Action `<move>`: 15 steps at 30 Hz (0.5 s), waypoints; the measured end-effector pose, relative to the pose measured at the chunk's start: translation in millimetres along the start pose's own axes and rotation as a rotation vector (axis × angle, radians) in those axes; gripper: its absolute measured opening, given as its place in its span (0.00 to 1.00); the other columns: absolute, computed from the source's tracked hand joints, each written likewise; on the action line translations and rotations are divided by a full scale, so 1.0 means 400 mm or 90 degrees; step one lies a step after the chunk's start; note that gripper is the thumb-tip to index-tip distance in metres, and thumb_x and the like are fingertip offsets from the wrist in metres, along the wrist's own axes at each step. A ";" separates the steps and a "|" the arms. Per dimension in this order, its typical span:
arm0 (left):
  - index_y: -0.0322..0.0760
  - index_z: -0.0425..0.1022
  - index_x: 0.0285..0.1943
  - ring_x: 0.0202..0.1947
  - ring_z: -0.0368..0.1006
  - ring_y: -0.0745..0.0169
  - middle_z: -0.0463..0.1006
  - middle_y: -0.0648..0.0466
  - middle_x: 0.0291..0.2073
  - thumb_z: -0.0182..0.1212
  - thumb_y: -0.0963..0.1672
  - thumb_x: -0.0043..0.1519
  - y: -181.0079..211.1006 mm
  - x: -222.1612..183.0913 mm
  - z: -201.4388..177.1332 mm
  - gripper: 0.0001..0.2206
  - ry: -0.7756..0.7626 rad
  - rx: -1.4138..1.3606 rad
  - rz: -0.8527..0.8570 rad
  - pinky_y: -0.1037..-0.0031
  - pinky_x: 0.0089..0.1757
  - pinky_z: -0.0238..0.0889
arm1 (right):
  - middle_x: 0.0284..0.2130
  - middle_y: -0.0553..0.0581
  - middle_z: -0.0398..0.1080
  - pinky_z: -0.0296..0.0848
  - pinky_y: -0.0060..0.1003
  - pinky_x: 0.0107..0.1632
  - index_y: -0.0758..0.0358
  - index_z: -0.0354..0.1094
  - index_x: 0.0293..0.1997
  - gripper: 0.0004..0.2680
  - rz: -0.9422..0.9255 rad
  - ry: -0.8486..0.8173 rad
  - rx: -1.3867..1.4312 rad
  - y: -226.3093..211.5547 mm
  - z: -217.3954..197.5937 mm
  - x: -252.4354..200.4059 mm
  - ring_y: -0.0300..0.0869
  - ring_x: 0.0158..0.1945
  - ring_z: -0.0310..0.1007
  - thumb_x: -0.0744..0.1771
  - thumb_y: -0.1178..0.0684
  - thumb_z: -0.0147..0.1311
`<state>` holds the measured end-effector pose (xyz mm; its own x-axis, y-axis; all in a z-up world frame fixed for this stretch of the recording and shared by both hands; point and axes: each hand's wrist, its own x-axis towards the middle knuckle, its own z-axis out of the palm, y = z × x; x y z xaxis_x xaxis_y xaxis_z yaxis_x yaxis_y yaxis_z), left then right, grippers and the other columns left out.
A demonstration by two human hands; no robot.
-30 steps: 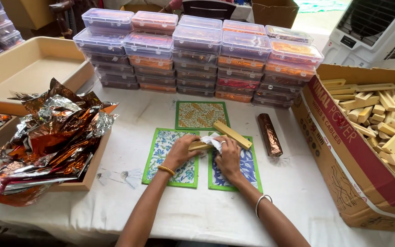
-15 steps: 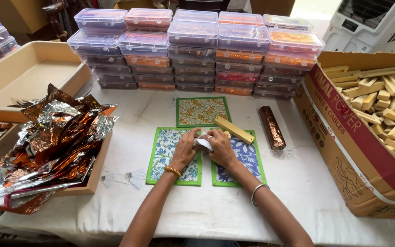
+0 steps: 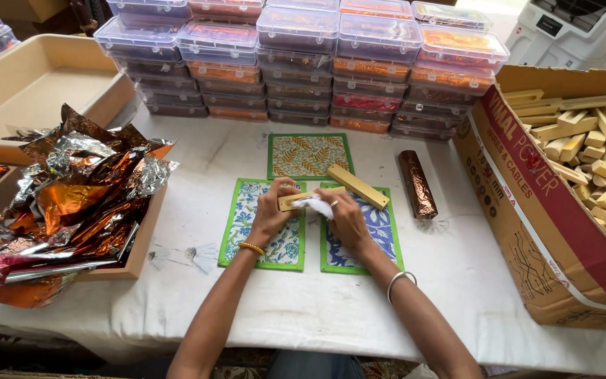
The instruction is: Wrapping small wooden blocks with gold-colored decorative foil.
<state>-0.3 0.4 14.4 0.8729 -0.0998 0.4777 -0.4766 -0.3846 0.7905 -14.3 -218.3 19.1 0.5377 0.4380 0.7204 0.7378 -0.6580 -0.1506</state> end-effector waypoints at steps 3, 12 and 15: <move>0.42 0.67 0.60 0.48 0.83 0.53 0.84 0.49 0.48 0.74 0.37 0.49 -0.014 -0.004 0.015 0.29 -0.031 -0.054 0.068 0.69 0.50 0.78 | 0.50 0.59 0.76 0.73 0.43 0.60 0.64 0.73 0.55 0.15 -0.021 0.006 0.116 -0.060 -0.013 0.022 0.50 0.55 0.75 0.63 0.65 0.59; 0.44 0.70 0.60 0.49 0.81 0.58 0.83 0.51 0.50 0.75 0.37 0.46 0.000 0.000 -0.005 0.31 -0.034 -0.019 -0.060 0.72 0.50 0.78 | 0.40 0.53 0.79 0.70 0.46 0.54 0.54 0.80 0.42 0.13 0.038 0.004 -0.106 0.039 -0.074 0.021 0.46 0.47 0.76 0.58 0.66 0.62; 0.42 0.71 0.58 0.52 0.80 0.56 0.83 0.49 0.50 0.76 0.36 0.45 -0.004 -0.003 0.004 0.30 -0.044 -0.028 0.007 0.70 0.52 0.76 | 0.39 0.51 0.80 0.68 0.45 0.53 0.53 0.80 0.43 0.14 0.045 0.004 -0.129 0.061 -0.024 -0.005 0.45 0.47 0.76 0.59 0.67 0.63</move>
<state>-0.6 -0.3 11.9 0.8720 -0.1677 0.4599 -0.4890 -0.3424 0.8023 -1.3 -241.1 20.3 0.5822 0.3822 0.7176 0.6001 -0.7975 -0.0621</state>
